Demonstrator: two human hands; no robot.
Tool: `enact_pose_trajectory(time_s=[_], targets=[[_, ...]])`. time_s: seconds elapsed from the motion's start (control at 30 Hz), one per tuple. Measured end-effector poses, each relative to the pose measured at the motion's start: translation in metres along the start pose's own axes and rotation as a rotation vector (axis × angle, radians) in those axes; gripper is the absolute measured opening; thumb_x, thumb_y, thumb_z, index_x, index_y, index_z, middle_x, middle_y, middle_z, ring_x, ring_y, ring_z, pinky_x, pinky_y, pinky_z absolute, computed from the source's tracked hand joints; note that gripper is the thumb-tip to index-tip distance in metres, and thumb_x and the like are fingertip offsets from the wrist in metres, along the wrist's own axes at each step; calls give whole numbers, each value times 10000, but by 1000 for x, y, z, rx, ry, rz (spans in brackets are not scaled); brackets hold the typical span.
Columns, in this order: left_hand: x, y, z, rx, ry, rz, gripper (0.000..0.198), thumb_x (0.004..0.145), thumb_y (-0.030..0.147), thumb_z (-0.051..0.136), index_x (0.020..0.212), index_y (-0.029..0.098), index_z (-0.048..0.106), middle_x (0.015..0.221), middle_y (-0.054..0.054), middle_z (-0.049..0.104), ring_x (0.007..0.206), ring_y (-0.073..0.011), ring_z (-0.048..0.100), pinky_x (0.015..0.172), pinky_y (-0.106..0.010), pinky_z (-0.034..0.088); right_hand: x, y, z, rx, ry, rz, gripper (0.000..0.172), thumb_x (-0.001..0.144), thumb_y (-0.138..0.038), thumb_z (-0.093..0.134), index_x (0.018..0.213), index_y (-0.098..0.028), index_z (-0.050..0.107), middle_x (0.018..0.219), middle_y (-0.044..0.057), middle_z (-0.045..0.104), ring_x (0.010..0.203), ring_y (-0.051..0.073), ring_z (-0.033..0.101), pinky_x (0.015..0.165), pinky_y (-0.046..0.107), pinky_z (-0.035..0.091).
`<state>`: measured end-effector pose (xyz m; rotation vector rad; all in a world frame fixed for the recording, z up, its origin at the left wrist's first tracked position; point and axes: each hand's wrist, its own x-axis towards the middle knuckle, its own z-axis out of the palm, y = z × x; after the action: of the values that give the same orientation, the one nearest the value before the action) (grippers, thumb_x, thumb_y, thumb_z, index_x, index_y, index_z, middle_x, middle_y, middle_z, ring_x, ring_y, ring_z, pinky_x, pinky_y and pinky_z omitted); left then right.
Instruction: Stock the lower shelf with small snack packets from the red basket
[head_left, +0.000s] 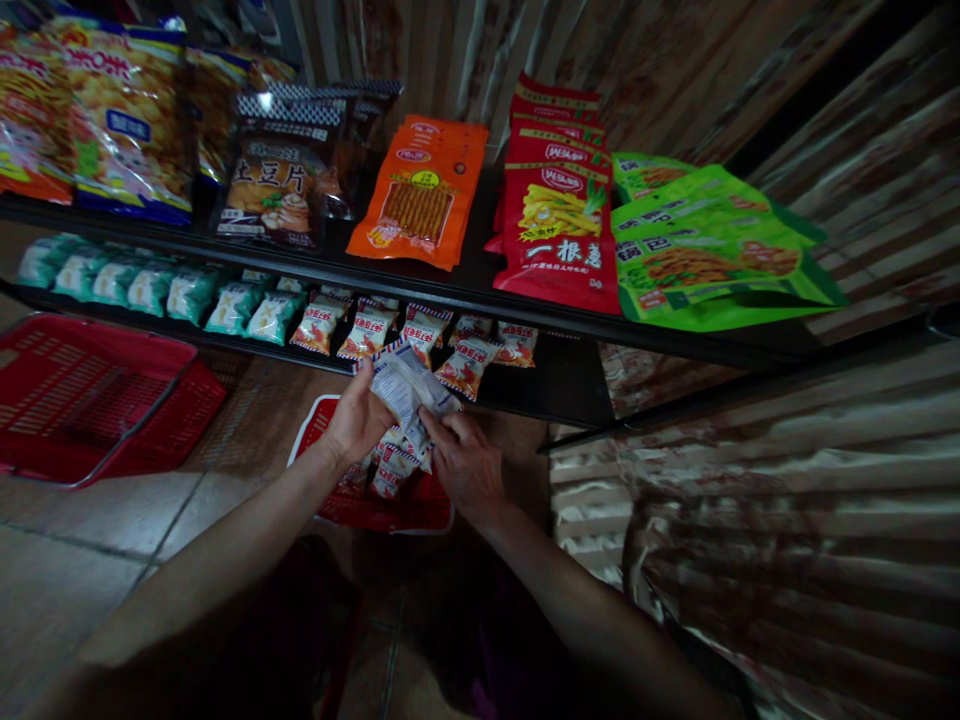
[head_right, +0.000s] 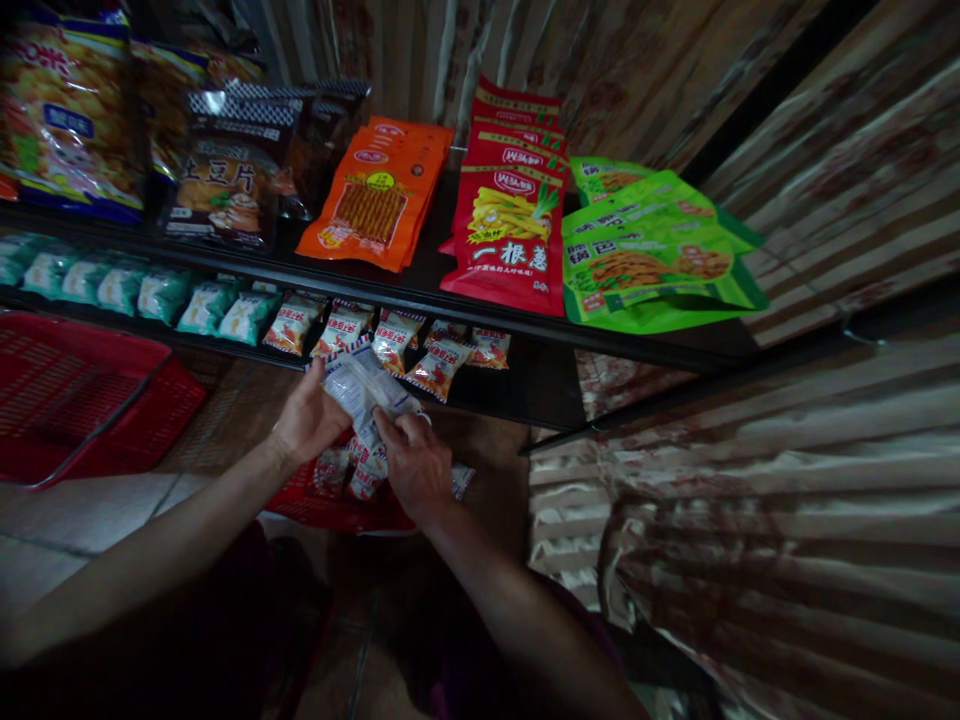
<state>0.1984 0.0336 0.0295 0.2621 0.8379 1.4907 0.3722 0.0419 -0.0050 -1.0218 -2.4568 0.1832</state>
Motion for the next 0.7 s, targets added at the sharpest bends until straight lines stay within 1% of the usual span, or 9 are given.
enact_pose_trajectory(time_s=[0.13, 0.23, 0.3, 0.37, 0.43, 0.5, 0.57, 0.63, 0.7], targets=[[3, 2, -5, -41, 82, -20, 435, 811, 545, 546, 990, 170, 676, 941, -110, 720, 992, -286, 649, 841, -415, 495, -1, -5, 1, 13, -58, -53, 435, 881, -140, 495, 1273, -308, 580, 868, 59, 646, 825, 180, 589, 705, 265, 501], [4, 5, -7, -56, 146, -29, 405, 825, 497, 534, 970, 147, 680, 913, -110, 724, 956, -274, 660, 835, -391, 500, -3, -10, 2, 70, -103, -78, 442, 897, -167, 472, 1319, -282, 535, 935, 70, 655, 892, 192, 593, 754, 281, 507], [5, 7, -8, -65, 178, -39, 393, 837, 471, 519, 958, 134, 681, 892, -112, 726, 926, -267, 665, 834, -382, 502, -4, -12, 1, 130, -103, -98, 419, 903, -192, 459, 1307, -260, 545, 962, 75, 661, 913, 192, 600, 780, 291, 506], [6, 8, -9, -74, 189, -60, 389, 845, 455, 507, 949, 124, 683, 877, -112, 727, 884, -259, 670, 836, -379, 503, -5, -12, -2, 207, -86, -112, 378, 906, -241, 460, 1264, -251, 583, 945, 73, 673, 871, 185, 614, 768, 294, 506], [6, 8, -10, -76, 188, -71, 376, 838, 445, 522, 940, 122, 687, 863, -108, 727, 843, -249, 671, 835, -374, 503, -5, -10, -6, 292, -54, -92, 337, 903, -287, 468, 1198, -249, 627, 906, 69, 684, 817, 179, 622, 758, 300, 506], [7, 7, -11, -69, 188, -65, 360, 816, 439, 557, 940, 128, 690, 855, -101, 727, 832, -245, 670, 839, -370, 501, -2, -7, -10, 374, 19, -12, 296, 897, -312, 473, 1117, -240, 657, 881, 68, 686, 801, 181, 621, 775, 318, 505], [7, 5, -12, -53, 193, -62, 355, 795, 440, 589, 941, 133, 692, 849, -101, 726, 850, -251, 669, 848, -372, 498, 2, -3, -9, 447, 126, 126, 275, 880, -341, 492, 1063, -218, 655, 905, 78, 676, 850, 198, 617, 823, 353, 498], [8, 3, -11, -38, 195, -74, 369, 791, 454, 596, 945, 132, 690, 857, -112, 724, 886, -266, 666, 860, -387, 494, 5, 2, -3, 550, 214, 313, 311, 840, -390, 548, 1076, -202, 625, 1004, 96, 657, 938, 220, 603, 868, 392, 487], [9, 1, -10, -36, 212, -72, 381, 804, 473, 579, 945, 136, 687, 861, -118, 723, 911, -274, 661, 862, -399, 493, 7, 7, 5, 767, 213, 549, 385, 784, -443, 621, 1099, -223, 592, 1067, 88, 643, 966, 225, 601, 855, 402, 501]])
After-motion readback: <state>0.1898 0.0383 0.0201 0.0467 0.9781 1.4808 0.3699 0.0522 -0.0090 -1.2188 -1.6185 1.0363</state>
